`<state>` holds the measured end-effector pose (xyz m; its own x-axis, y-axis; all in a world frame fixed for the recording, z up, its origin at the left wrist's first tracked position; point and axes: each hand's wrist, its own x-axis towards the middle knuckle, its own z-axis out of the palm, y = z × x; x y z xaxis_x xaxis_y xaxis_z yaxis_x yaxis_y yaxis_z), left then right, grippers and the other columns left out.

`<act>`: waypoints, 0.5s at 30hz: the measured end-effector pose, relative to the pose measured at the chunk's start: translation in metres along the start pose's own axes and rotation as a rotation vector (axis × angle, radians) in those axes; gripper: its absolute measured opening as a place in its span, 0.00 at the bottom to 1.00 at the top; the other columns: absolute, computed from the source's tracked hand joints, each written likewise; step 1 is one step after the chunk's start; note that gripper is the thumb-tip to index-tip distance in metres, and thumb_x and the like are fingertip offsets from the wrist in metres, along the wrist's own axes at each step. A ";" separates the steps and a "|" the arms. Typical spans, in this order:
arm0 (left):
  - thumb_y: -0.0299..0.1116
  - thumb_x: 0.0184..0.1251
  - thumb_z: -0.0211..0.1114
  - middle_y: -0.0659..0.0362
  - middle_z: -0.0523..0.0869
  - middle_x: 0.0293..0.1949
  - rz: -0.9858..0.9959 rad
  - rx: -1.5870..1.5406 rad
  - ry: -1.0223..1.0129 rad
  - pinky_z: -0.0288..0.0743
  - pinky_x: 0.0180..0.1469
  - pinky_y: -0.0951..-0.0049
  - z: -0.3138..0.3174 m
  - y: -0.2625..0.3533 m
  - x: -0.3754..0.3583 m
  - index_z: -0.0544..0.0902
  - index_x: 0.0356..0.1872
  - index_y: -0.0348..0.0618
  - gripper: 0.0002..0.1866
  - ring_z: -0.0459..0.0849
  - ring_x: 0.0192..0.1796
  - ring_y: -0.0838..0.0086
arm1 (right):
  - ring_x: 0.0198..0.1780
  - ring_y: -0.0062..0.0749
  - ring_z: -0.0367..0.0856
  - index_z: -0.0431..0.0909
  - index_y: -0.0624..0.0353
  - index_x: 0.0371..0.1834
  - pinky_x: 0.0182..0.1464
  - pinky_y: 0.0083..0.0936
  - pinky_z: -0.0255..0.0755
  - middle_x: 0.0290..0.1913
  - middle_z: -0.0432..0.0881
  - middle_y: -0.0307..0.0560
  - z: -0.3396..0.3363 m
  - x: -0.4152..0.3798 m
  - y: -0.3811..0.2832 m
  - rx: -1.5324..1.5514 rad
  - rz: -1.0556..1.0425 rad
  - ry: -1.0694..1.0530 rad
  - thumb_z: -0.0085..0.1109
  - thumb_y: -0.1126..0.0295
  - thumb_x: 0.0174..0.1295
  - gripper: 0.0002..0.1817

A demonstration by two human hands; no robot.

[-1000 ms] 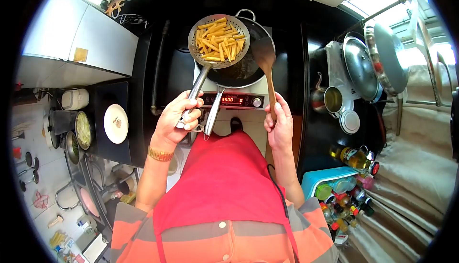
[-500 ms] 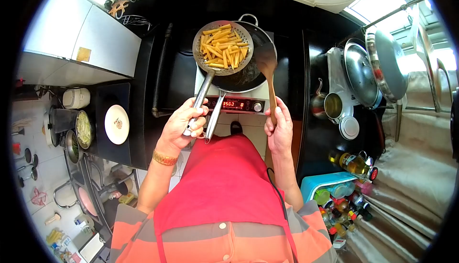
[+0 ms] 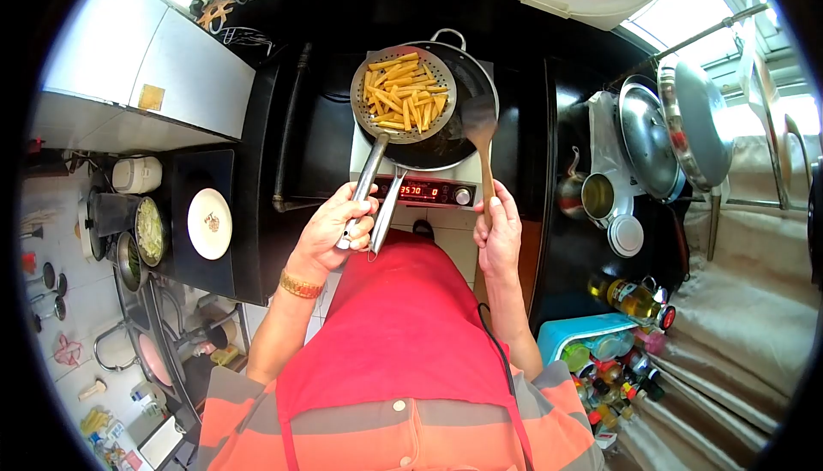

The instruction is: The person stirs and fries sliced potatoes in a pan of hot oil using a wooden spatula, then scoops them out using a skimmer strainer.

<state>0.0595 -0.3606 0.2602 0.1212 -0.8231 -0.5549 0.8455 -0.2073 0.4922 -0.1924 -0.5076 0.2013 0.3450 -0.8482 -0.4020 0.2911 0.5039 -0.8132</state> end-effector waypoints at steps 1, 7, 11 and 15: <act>0.22 0.79 0.56 0.59 0.80 0.42 0.008 0.006 -0.001 0.68 0.20 0.79 0.000 -0.001 0.000 0.74 0.63 0.39 0.15 0.70 0.22 0.83 | 0.21 0.10 0.63 0.70 0.59 0.76 0.20 0.12 0.55 0.40 0.81 0.38 0.001 0.000 -0.001 -0.051 -0.041 0.019 0.50 0.68 0.83 0.21; 0.22 0.79 0.58 0.58 0.79 0.41 -0.017 0.005 -0.007 0.68 0.20 0.79 0.000 -0.004 -0.002 0.74 0.63 0.39 0.15 0.71 0.22 0.83 | 0.26 0.12 0.71 0.76 0.61 0.73 0.26 0.14 0.66 0.38 0.82 0.35 0.006 0.015 -0.004 -0.375 -0.270 -0.042 0.54 0.72 0.81 0.20; 0.22 0.79 0.58 0.58 0.79 0.41 -0.030 0.037 -0.022 0.69 0.20 0.79 0.003 -0.006 -0.003 0.74 0.63 0.39 0.15 0.72 0.22 0.83 | 0.31 0.21 0.79 0.82 0.61 0.68 0.34 0.22 0.77 0.35 0.82 0.40 0.032 0.033 -0.025 -0.873 -0.564 -0.038 0.55 0.72 0.79 0.18; 0.22 0.79 0.57 0.58 0.80 0.40 -0.043 0.035 -0.032 0.70 0.20 0.79 0.002 -0.007 -0.003 0.74 0.63 0.38 0.15 0.73 0.23 0.83 | 0.34 0.30 0.82 0.83 0.60 0.66 0.41 0.28 0.79 0.35 0.83 0.47 0.041 0.042 -0.025 -0.881 -0.555 -0.061 0.57 0.73 0.78 0.17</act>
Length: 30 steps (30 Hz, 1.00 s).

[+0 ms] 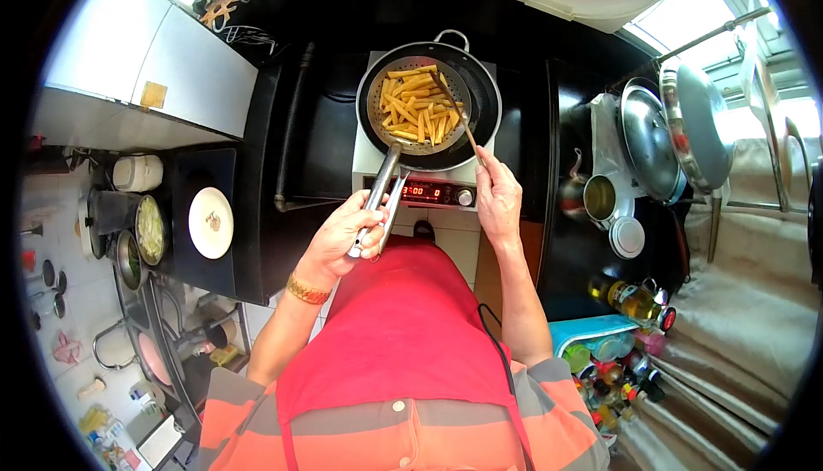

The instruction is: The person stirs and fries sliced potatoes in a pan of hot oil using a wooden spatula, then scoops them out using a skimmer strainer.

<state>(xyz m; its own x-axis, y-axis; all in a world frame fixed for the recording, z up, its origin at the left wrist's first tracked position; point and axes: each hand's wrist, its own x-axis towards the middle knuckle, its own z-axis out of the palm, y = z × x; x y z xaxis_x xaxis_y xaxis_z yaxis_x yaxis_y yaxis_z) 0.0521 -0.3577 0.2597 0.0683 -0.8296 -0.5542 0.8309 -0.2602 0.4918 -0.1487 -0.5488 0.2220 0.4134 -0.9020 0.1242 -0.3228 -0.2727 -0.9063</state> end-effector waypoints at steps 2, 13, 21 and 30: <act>0.22 0.79 0.57 0.58 0.81 0.40 0.009 0.002 -0.012 0.71 0.20 0.79 -0.001 -0.003 0.001 0.74 0.63 0.37 0.15 0.73 0.23 0.83 | 0.35 0.26 0.79 0.84 0.62 0.65 0.42 0.25 0.75 0.36 0.82 0.45 0.003 -0.003 0.014 -0.118 -0.072 -0.039 0.59 0.75 0.75 0.17; 0.21 0.78 0.58 0.58 0.80 0.40 0.021 -0.025 0.043 0.70 0.20 0.80 0.001 0.003 0.000 0.76 0.61 0.36 0.14 0.73 0.23 0.83 | 0.31 0.27 0.81 0.86 0.61 0.62 0.36 0.28 0.76 0.30 0.78 0.47 -0.030 -0.015 -0.027 -0.040 -0.027 -0.089 0.64 0.78 0.71 0.17; 0.21 0.78 0.58 0.58 0.80 0.40 0.024 -0.039 0.044 0.70 0.20 0.80 0.000 0.001 0.001 0.76 0.61 0.37 0.14 0.73 0.23 0.83 | 0.34 0.45 0.86 0.90 0.55 0.53 0.37 0.37 0.79 0.34 0.84 0.49 -0.079 -0.026 -0.053 -0.388 -0.186 -0.219 0.67 0.73 0.67 0.12; 0.22 0.79 0.55 0.55 0.82 0.41 -0.014 -0.015 0.008 0.71 0.20 0.79 0.002 -0.003 0.003 0.75 0.62 0.34 0.14 0.73 0.23 0.82 | 0.34 0.45 0.87 0.89 0.57 0.54 0.37 0.37 0.80 0.33 0.84 0.49 -0.046 -0.011 -0.024 -0.355 -0.213 -0.193 0.65 0.73 0.69 0.13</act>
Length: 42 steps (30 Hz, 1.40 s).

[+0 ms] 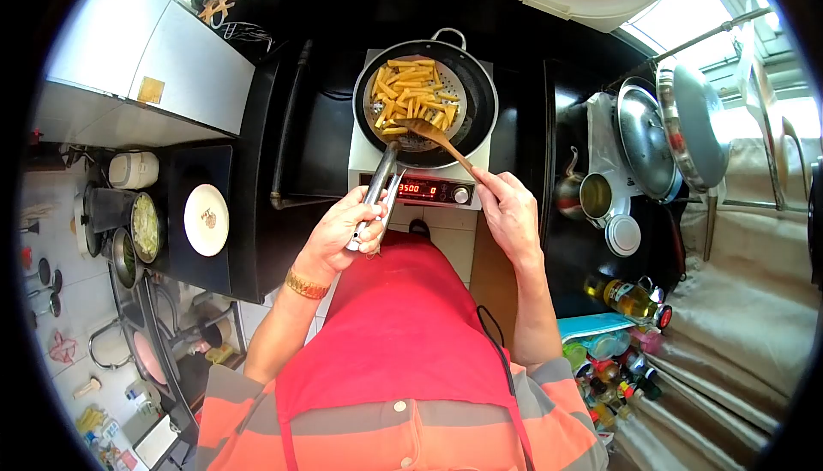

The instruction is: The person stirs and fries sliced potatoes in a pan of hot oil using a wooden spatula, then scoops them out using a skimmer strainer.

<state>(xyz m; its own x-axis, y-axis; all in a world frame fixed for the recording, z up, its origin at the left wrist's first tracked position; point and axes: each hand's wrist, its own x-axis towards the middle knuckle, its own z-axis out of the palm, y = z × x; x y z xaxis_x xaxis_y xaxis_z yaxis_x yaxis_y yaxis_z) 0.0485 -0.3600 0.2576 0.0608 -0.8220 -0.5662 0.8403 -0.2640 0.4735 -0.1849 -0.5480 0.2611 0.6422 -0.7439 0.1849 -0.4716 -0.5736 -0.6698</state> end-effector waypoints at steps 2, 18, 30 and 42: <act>0.22 0.79 0.55 0.55 0.82 0.42 0.019 -0.018 -0.025 0.71 0.20 0.79 -0.001 0.000 0.000 0.74 0.63 0.35 0.15 0.73 0.23 0.82 | 0.33 0.43 0.86 0.89 0.57 0.55 0.37 0.35 0.79 0.33 0.84 0.49 0.001 0.001 -0.003 0.064 0.029 0.015 0.66 0.74 0.69 0.13; 0.22 0.78 0.57 0.57 0.81 0.41 0.021 0.009 0.003 0.69 0.19 0.79 0.003 -0.005 -0.001 0.74 0.61 0.35 0.14 0.73 0.23 0.82 | 0.37 0.50 0.86 0.88 0.53 0.58 0.41 0.40 0.80 0.37 0.84 0.51 0.013 0.049 0.008 -0.052 -0.042 0.066 0.65 0.71 0.69 0.15; 0.21 0.77 0.58 0.61 0.77 0.32 0.026 0.008 0.050 0.69 0.20 0.75 0.006 -0.001 0.000 0.74 0.55 0.40 0.10 0.72 0.21 0.80 | 0.36 0.45 0.85 0.88 0.58 0.58 0.42 0.35 0.78 0.36 0.84 0.53 0.012 0.065 0.027 0.138 0.049 0.131 0.65 0.74 0.69 0.15; 0.21 0.77 0.58 0.61 0.78 0.34 0.028 -0.003 0.052 0.70 0.21 0.76 0.006 -0.003 -0.003 0.75 0.55 0.40 0.10 0.72 0.21 0.81 | 0.36 0.37 0.84 0.88 0.60 0.57 0.42 0.30 0.77 0.36 0.86 0.50 -0.005 0.036 0.027 0.209 0.074 0.054 0.67 0.75 0.68 0.15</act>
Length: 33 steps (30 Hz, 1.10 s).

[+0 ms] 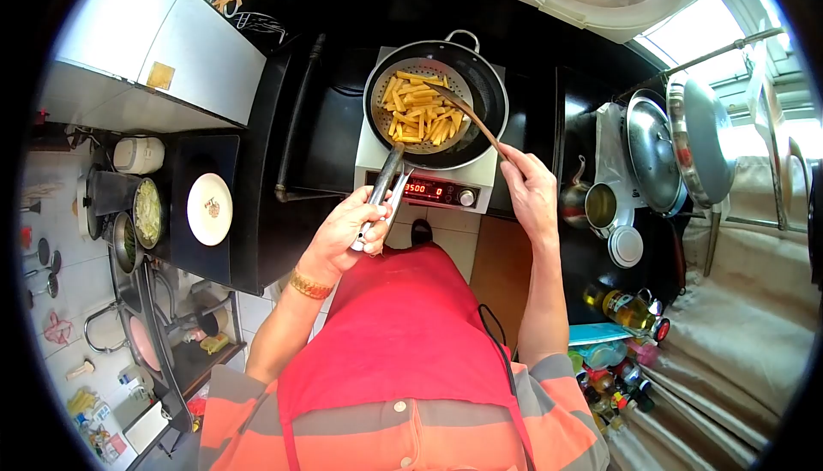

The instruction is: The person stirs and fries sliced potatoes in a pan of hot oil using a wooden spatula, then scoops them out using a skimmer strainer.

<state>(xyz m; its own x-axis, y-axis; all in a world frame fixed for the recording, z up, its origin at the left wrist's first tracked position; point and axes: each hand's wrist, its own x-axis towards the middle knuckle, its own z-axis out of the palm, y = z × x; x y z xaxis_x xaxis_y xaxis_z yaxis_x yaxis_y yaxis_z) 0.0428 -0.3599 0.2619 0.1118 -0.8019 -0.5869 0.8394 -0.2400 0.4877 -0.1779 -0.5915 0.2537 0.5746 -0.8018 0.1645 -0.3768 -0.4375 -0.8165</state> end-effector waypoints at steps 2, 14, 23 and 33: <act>0.21 0.77 0.57 0.61 0.77 0.33 -0.003 0.003 0.003 0.70 0.21 0.75 -0.002 0.001 -0.001 0.74 0.55 0.39 0.10 0.72 0.21 0.81 | 0.36 0.33 0.83 0.88 0.61 0.57 0.43 0.28 0.76 0.36 0.85 0.48 -0.011 -0.012 -0.006 0.011 0.020 -0.005 0.66 0.76 0.68 0.15; 0.20 0.76 0.56 0.60 0.76 0.34 -0.004 0.007 0.000 0.69 0.21 0.75 0.009 0.004 -0.004 0.74 0.57 0.38 0.12 0.71 0.20 0.81 | 0.30 0.37 0.79 0.89 0.59 0.56 0.36 0.32 0.73 0.30 0.79 0.48 -0.001 -0.036 -0.010 0.022 0.018 -0.063 0.67 0.76 0.67 0.15; 0.21 0.77 0.56 0.60 0.76 0.32 0.005 0.011 -0.004 0.69 0.20 0.76 0.002 0.002 -0.004 0.74 0.57 0.38 0.12 0.71 0.20 0.81 | 0.41 0.22 0.83 0.85 0.63 0.62 0.48 0.24 0.77 0.40 0.88 0.43 0.003 -0.047 0.019 0.303 0.201 0.026 0.62 0.75 0.73 0.16; 0.20 0.77 0.57 0.60 0.77 0.35 0.012 0.015 -0.010 0.70 0.20 0.76 0.006 0.003 -0.005 0.74 0.57 0.38 0.12 0.72 0.21 0.81 | 0.37 0.17 0.78 0.83 0.62 0.64 0.43 0.21 0.75 0.33 0.83 0.38 0.018 -0.035 0.018 0.291 0.370 -0.004 0.59 0.70 0.77 0.17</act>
<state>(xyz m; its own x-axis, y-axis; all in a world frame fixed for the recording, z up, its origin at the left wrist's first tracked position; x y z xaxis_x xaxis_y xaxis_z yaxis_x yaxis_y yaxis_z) 0.0411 -0.3597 0.2704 0.1167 -0.8102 -0.5744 0.8300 -0.2381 0.5044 -0.1917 -0.5642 0.2231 0.4435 -0.8803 -0.1683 -0.3374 0.0100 -0.9413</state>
